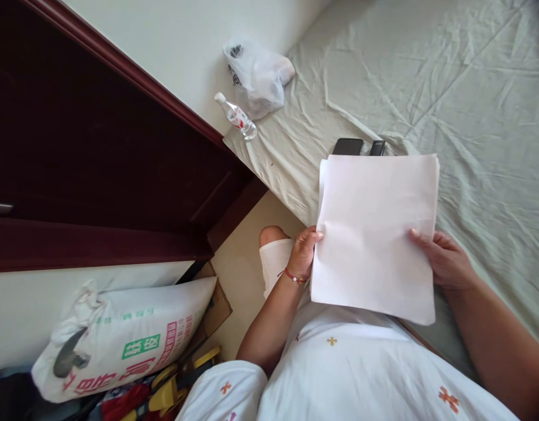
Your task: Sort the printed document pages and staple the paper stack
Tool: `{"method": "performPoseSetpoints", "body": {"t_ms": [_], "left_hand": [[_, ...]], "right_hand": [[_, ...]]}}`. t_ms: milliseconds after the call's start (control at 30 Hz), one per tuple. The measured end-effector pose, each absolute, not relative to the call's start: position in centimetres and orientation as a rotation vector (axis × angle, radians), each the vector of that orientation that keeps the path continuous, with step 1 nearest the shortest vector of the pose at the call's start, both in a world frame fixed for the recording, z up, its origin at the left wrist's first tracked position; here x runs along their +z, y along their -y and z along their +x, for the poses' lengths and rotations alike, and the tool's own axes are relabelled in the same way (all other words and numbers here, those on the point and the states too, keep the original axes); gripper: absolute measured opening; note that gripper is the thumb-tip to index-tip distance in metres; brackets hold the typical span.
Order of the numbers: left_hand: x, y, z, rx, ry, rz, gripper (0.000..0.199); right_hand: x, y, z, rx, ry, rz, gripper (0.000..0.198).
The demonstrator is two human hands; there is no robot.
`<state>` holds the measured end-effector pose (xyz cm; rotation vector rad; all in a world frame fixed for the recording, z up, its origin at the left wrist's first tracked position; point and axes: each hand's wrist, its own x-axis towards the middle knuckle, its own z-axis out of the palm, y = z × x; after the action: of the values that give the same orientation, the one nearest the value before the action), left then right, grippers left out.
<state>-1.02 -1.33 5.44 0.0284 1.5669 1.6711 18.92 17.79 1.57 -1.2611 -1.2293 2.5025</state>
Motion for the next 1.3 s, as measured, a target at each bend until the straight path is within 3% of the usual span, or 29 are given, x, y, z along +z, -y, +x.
{"method": "performPoseSetpoints", "body": {"t_ms": [167,433,667,833,967,1300], "left_hand": [[3.5,1.8,-1.4,1.619,-1.525,0.067,0.037],[4.5,0.9,-2.7,1.72,-1.383,0.047,0.055],[4.8,0.2,-3.2,1.713,-1.366,-0.051,0.05],[4.6,0.1,-3.0,1.725,-1.372,-0.065,0.053],[4.5,0.0,-2.7,1.678,-1.374,-0.065,0.054],[2.8,-2.2,-2.3,1.515,-1.507,0.119,0.048]], "right_hand": [[1.2,-17.8,18.7,2.507,1.358,-1.213,0.055],[0.5,-17.8,19.4,2.499,1.518,-1.173,0.053],[1.3,-18.1,19.5,2.536,1.608,-1.106,0.056],[0.9,-18.4,19.8,2.598,1.594,-1.057,0.048],[1.1,-18.4,19.5,2.384,1.457,-1.082,0.039],[4.0,-18.9,19.0,2.356,1.302,-1.481,0.031]]}}
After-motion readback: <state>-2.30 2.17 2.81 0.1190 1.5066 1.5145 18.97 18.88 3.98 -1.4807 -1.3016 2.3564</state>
